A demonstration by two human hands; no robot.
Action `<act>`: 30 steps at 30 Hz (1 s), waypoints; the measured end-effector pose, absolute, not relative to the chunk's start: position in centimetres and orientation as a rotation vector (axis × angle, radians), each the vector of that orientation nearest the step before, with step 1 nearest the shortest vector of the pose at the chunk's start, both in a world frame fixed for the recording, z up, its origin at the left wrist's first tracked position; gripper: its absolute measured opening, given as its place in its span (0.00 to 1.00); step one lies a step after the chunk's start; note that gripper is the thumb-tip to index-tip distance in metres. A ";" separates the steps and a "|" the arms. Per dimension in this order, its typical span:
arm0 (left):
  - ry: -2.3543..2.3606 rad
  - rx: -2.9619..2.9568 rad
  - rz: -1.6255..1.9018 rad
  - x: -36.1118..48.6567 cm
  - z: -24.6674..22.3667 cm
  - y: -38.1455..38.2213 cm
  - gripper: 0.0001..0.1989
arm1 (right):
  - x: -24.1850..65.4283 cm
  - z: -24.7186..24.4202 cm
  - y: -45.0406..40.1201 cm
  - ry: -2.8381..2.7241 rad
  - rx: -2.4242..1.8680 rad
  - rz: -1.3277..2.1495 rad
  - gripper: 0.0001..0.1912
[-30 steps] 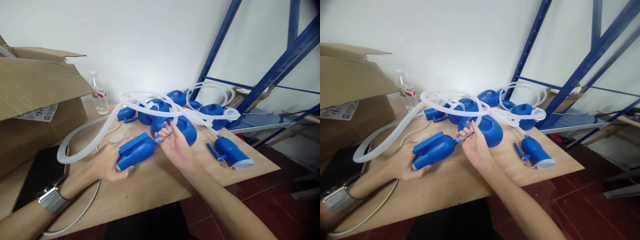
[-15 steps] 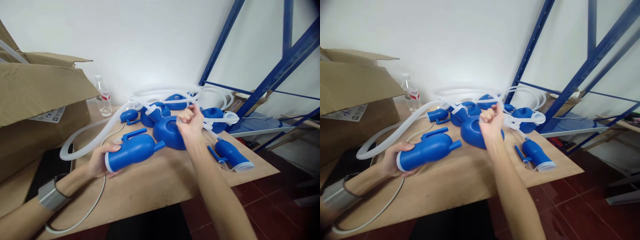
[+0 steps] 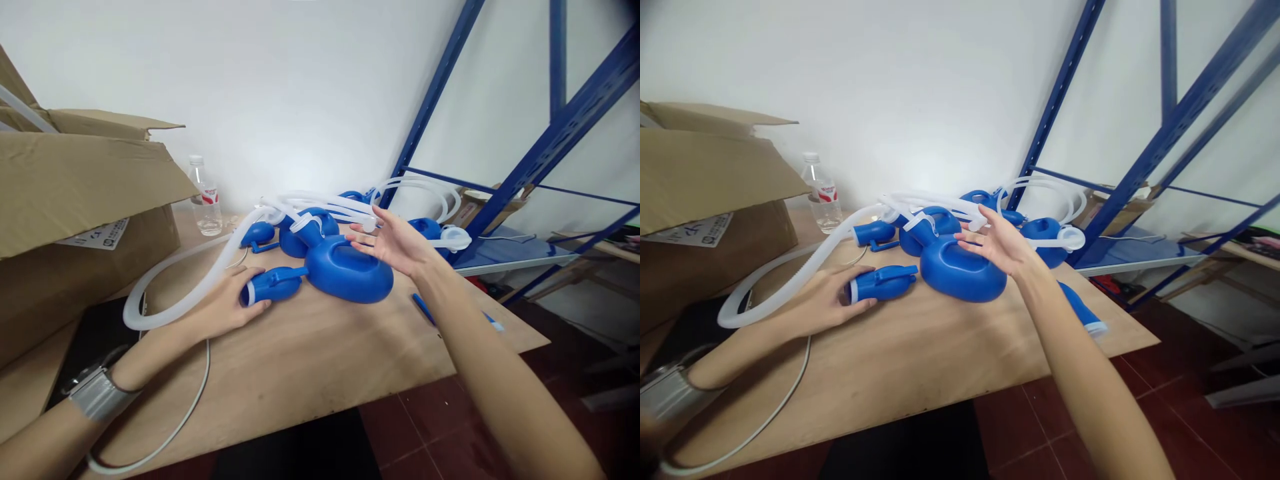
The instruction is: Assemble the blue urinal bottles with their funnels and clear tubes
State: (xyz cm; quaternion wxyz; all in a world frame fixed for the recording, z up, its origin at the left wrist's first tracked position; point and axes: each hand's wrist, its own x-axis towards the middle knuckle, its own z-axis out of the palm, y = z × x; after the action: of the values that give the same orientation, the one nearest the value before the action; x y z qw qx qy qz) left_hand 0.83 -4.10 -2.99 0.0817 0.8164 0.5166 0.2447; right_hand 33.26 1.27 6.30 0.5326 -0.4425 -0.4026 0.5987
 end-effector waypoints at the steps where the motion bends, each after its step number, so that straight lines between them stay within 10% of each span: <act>1: 1.537 2.474 0.694 1.0 -3.0 -4.1 0.33 | 33.8 6.5 1.4 -1.068 -1.156 1.341 0.11; 7: 1.493 2.597 0.451 2.4 -2.1 -5.2 0.36 | 36.4 6.4 3.6 -1.632 -1.695 0.543 0.37; 13: 1.352 2.630 0.276 2.7 -0.6 -5.6 0.58 | 35.7 4.1 5.4 -1.804 -1.633 0.212 0.32; 19: 1.202 2.717 0.452 3.8 3.2 -1.8 0.30 | 32.4 2.8 6.7 -1.711 -1.447 0.315 0.34; 30: 1.393 3.189 0.071 7.0 6.1 8.6 0.36 | 32.2 1.5 6.1 -1.845 -1.353 0.297 0.37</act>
State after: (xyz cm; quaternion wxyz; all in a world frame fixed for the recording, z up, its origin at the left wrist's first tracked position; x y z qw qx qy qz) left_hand 7.04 8.63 6.15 -0.1687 0.9031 0.3944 0.0202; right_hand 32.23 6.06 1.51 0.4050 -0.5361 -0.7312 0.1176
